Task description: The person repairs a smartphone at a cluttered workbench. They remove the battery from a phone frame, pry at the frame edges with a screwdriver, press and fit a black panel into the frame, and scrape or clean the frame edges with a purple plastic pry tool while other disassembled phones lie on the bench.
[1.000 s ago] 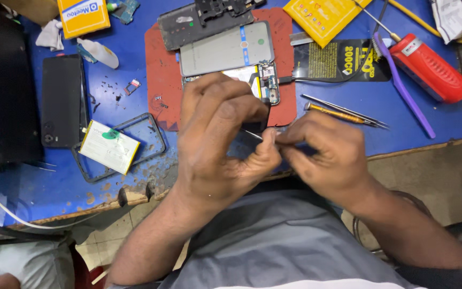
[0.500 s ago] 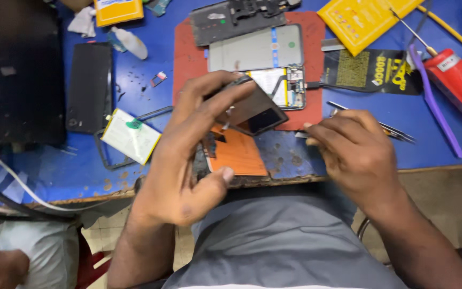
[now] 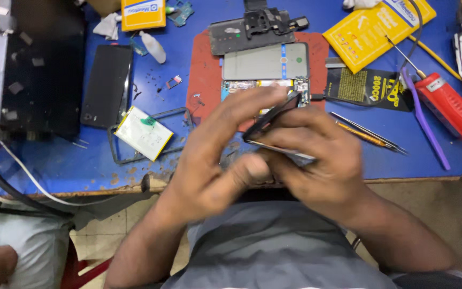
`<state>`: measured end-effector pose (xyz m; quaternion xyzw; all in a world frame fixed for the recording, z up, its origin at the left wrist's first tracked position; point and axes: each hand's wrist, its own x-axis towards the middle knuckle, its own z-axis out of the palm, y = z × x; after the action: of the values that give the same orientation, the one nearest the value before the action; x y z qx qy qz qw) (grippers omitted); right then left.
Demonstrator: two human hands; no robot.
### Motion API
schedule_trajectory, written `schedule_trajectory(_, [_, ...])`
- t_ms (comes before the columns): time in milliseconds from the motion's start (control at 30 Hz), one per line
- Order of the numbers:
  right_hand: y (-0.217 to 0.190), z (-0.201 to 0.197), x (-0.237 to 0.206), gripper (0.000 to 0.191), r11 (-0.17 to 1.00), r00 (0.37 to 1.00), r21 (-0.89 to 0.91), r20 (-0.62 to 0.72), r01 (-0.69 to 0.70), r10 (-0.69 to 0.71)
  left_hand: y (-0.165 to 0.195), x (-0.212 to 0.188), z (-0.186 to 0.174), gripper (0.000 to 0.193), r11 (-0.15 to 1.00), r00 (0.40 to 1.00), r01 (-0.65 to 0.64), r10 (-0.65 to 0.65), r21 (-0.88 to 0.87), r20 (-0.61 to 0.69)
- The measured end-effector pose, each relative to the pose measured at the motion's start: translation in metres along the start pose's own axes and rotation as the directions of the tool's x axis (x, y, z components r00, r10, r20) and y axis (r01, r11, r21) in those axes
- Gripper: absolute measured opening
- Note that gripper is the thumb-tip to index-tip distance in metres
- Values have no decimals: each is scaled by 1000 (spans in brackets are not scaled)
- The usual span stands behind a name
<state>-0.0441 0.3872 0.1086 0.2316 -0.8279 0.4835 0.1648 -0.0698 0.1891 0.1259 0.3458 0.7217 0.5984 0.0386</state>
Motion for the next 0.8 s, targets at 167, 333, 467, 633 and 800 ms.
schedule_trajectory(167, [2,-16,-1,24,945,988,298,106,-138,111,-24,8,5,70,946,998,-54,64,-320,20])
schedule_trajectory(333, [15,-8,-17,22,796,947,516,128,-317,294,-42,2,24,75,872,998,-39,57,-488,22])
schedule_trajectory(467, [22,-10,-23,21,790,927,486,158,-374,341,-48,-7,29,70,882,998,-56,65,-468,2])
schedule_trajectory(633, [22,-11,-19,20,801,950,513,205,-308,235,-49,-11,32,69,852,999,-38,39,-522,-10])
schedule_trajectory(800, [21,-15,-20,19,792,949,542,277,-283,150,-47,-7,31,69,769,1000,5,-7,-639,0])
